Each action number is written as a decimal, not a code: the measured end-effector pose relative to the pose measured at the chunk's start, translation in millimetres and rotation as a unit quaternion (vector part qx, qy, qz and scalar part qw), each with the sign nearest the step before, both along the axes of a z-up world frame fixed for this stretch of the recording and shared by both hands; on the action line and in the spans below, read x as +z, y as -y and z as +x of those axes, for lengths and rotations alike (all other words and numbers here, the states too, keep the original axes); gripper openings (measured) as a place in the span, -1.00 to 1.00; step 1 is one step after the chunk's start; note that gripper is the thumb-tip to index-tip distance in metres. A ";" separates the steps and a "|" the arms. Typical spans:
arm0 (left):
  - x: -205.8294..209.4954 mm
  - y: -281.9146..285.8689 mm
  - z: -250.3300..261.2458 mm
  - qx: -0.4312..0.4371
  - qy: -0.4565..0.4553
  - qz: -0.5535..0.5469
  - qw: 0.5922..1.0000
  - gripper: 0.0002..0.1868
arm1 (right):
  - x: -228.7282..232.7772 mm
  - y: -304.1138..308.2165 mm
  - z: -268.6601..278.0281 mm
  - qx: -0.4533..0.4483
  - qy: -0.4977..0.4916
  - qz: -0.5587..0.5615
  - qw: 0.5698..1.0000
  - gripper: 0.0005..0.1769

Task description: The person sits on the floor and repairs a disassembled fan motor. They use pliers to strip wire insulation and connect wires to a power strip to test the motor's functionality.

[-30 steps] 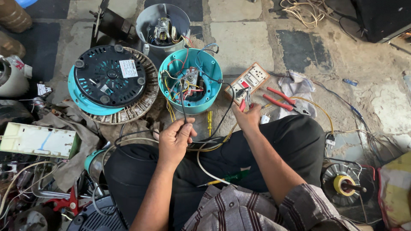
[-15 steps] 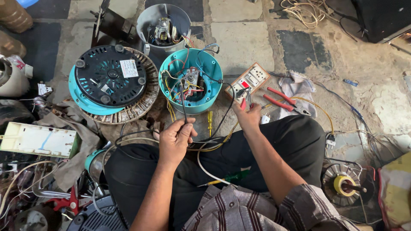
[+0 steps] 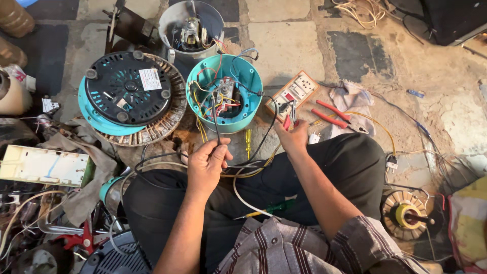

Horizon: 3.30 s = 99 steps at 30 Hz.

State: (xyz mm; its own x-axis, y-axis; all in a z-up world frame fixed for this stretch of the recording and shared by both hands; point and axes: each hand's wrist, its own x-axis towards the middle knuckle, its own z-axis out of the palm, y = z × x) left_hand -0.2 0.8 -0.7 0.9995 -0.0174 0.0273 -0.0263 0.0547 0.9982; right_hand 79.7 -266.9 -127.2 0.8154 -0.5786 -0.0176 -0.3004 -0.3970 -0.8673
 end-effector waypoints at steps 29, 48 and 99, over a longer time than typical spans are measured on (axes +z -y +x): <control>-2.0 8.2 -1.6 -0.002 -0.005 0.011 1.000 -0.75 | 232.3 92.7 -176.4 0.259 -0.025 -0.435 0.862 0.23; -5.6 8.0 -0.1 0.032 0.003 0.052 0.998 -0.76 | 83.4 132.7 116.4 0.520 -0.087 -0.393 0.753 -0.34; 21.0 14.8 -7.5 -0.010 -0.061 -0.399 0.915 -0.82 | 183.1 9.9 -182.3 0.322 0.003 -0.430 0.844 -0.22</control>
